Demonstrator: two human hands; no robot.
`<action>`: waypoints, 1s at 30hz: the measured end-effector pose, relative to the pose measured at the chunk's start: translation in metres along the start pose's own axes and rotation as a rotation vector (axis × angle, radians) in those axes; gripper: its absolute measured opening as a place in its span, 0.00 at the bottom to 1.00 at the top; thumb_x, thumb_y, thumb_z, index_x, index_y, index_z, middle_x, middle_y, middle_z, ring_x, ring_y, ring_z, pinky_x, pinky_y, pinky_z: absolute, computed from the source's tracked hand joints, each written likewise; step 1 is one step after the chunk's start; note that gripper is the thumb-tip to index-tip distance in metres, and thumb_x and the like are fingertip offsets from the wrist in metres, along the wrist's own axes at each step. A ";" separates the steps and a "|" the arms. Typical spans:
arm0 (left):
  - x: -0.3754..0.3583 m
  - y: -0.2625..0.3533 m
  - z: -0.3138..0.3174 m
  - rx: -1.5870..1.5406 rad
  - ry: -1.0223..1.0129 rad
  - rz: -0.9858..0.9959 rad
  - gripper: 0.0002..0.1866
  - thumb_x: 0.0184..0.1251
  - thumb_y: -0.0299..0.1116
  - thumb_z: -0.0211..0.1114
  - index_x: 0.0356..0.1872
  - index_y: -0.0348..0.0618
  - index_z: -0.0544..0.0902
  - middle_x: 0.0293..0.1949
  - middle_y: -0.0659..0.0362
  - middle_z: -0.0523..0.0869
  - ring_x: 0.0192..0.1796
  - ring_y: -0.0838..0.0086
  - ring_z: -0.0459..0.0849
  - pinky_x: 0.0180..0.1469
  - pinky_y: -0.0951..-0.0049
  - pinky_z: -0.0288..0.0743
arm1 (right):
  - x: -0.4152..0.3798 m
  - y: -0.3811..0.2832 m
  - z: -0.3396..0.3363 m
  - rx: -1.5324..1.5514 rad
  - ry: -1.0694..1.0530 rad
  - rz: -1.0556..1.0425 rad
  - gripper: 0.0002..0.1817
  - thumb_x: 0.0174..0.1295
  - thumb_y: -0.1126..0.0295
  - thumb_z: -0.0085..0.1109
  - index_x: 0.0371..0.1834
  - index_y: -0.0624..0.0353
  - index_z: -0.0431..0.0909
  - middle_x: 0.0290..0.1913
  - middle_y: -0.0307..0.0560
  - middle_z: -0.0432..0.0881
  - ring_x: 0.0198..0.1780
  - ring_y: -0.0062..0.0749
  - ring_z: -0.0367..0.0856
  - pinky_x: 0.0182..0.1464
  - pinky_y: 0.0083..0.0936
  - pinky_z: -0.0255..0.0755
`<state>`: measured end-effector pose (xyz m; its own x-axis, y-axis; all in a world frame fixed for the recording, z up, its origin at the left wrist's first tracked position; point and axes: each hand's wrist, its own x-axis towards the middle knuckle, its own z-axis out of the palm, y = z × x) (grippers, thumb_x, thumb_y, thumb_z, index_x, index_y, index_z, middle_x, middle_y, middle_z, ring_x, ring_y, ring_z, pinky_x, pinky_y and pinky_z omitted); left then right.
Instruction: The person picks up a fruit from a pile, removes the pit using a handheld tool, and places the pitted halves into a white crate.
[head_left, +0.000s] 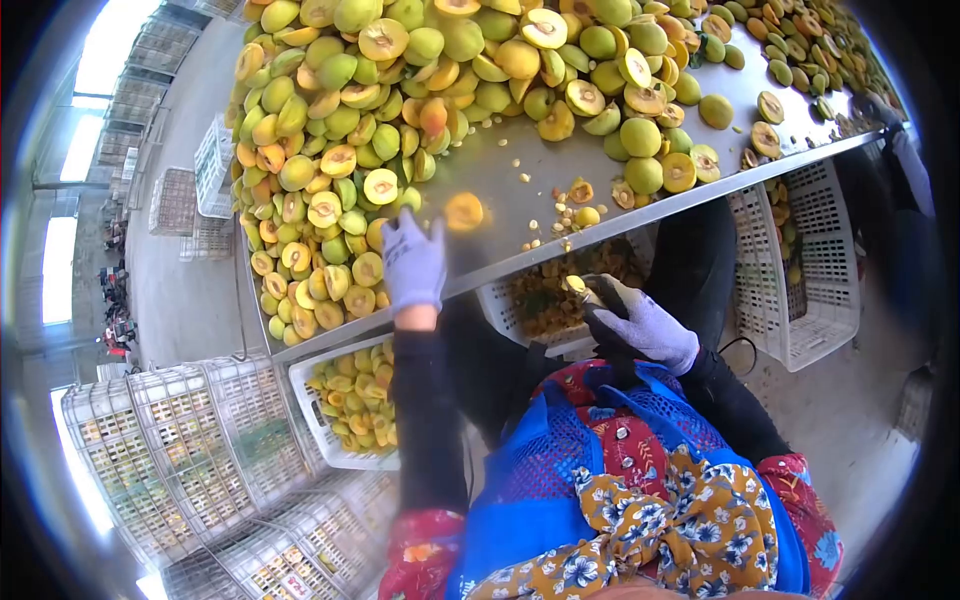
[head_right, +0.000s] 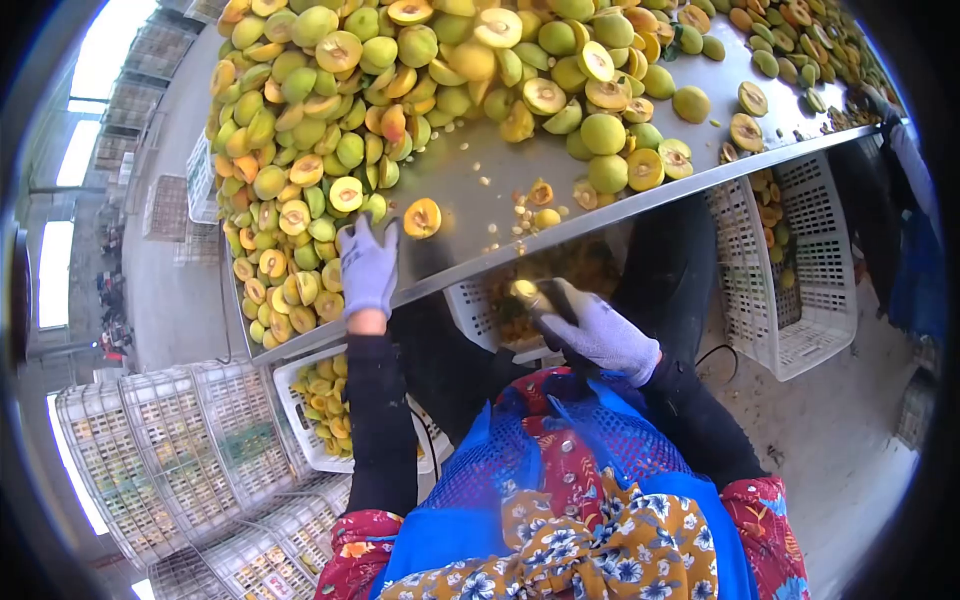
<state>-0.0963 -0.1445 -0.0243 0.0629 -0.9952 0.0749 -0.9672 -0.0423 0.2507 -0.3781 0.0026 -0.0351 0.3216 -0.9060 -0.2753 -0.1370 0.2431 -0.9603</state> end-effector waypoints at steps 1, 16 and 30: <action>0.010 0.003 0.017 0.024 0.017 0.047 0.30 0.67 0.51 0.64 0.57 0.33 0.76 0.50 0.37 0.81 0.55 0.44 0.78 0.57 0.53 0.73 | -0.001 -0.008 0.000 0.145 -0.046 0.054 0.22 0.74 0.57 0.51 0.61 0.61 0.71 0.29 0.42 0.80 0.28 0.24 0.80 0.30 0.25 0.74; -0.075 0.057 -0.004 -1.484 -0.744 -0.291 0.26 0.81 0.54 0.45 0.57 0.41 0.76 0.39 0.58 0.84 0.30 0.78 0.81 0.29 0.79 0.74 | 0.008 -0.040 0.015 -0.313 0.338 -0.101 0.17 0.62 0.60 0.66 0.41 0.63 0.74 0.32 0.62 0.81 0.35 0.58 0.83 0.37 0.41 0.74; -0.129 0.077 0.017 -1.217 -0.272 -0.017 0.18 0.80 0.37 0.51 0.62 0.38 0.71 0.53 0.54 0.78 0.52 0.73 0.79 0.57 0.73 0.75 | -0.002 -0.032 0.026 -0.251 0.394 -0.073 0.14 0.61 0.67 0.67 0.41 0.64 0.75 0.27 0.58 0.81 0.28 0.45 0.84 0.32 0.36 0.74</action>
<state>-0.1835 -0.0211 -0.0310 -0.1201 -0.9874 -0.1027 -0.1012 -0.0907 0.9907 -0.3501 0.0059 -0.0054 -0.0350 -0.9919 -0.1223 -0.3653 0.1266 -0.9222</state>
